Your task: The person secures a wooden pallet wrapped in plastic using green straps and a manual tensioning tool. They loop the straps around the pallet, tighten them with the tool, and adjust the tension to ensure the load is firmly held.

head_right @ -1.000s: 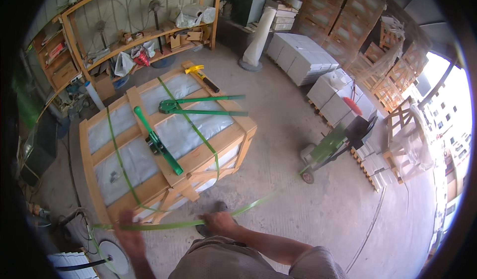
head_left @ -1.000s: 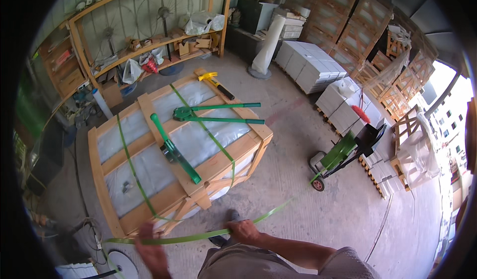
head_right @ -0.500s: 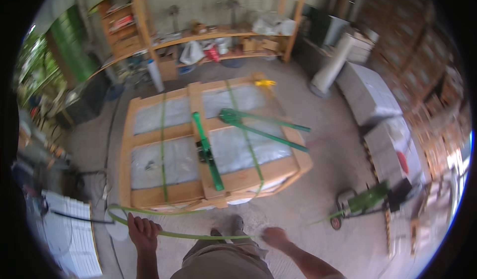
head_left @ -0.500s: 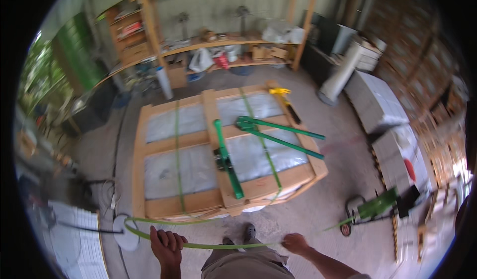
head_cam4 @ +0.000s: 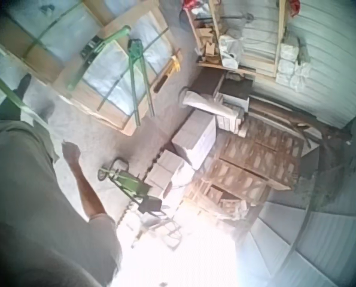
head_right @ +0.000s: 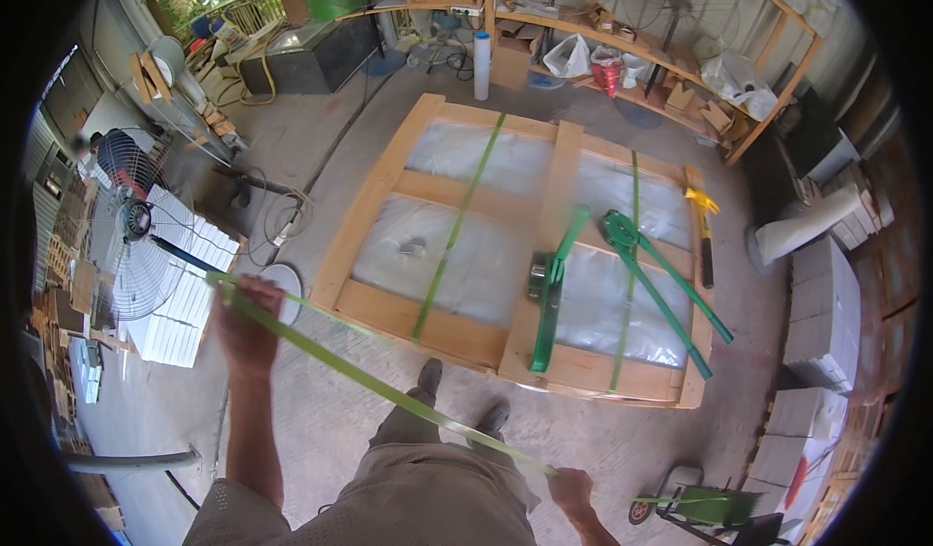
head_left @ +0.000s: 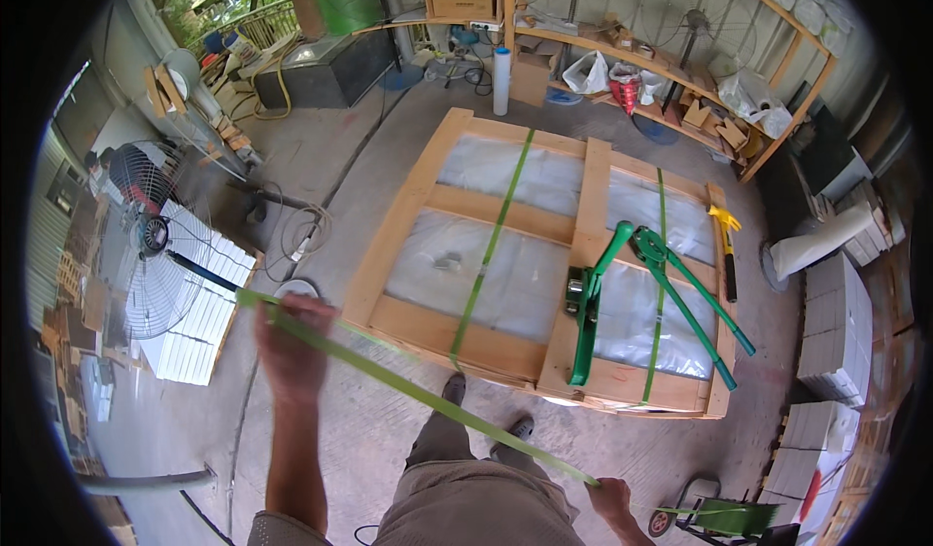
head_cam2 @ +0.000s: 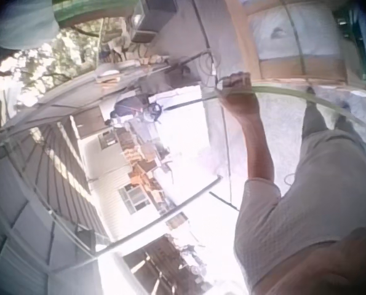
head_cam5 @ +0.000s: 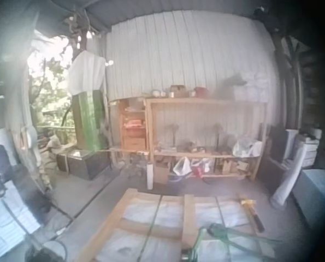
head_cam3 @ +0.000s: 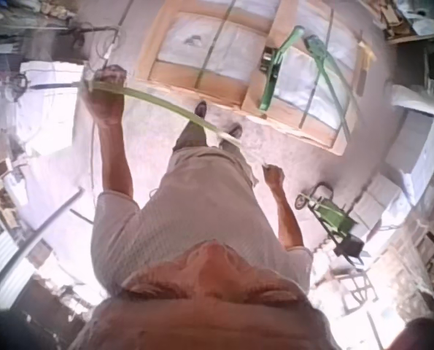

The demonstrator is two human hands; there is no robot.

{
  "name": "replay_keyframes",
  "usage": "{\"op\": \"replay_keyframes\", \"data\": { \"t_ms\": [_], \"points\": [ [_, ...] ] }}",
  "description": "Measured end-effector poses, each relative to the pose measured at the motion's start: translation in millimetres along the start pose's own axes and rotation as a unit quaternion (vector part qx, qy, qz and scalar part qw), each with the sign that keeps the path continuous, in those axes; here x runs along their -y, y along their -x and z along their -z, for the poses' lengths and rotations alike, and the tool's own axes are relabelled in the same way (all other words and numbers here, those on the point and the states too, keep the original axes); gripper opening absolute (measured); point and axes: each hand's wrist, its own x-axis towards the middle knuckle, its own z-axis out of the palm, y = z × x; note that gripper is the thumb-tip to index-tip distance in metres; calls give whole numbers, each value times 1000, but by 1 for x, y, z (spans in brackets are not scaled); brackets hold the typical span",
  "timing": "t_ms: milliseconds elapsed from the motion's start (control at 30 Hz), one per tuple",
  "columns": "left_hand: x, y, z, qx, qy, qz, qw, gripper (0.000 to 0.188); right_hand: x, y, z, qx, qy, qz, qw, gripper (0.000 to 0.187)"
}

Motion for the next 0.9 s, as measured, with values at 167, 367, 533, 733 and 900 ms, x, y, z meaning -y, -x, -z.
{"op": "replay_keyframes", "data": {
  "t_ms": [167,367,533,733,900],
  "points": [
    [95,46,4,66,-33,198,977,24,125,-22,46,39,-5,90,995,38],
    [81,23,-21,78,9,408,910,35,304,-37,124,36,-207,129,969,37],
    [44,-96,19,80,40,297,951,43,342,-57,128,33,-194,174,965,35],
    [-64,-329,132,101,27,126,987,43,25,-26,-77,-93,-38,-134,986,33],
    [-21,-450,217,86,74,161,980,38,25,96,-91,68,38,-219,973,52]
  ]
}}
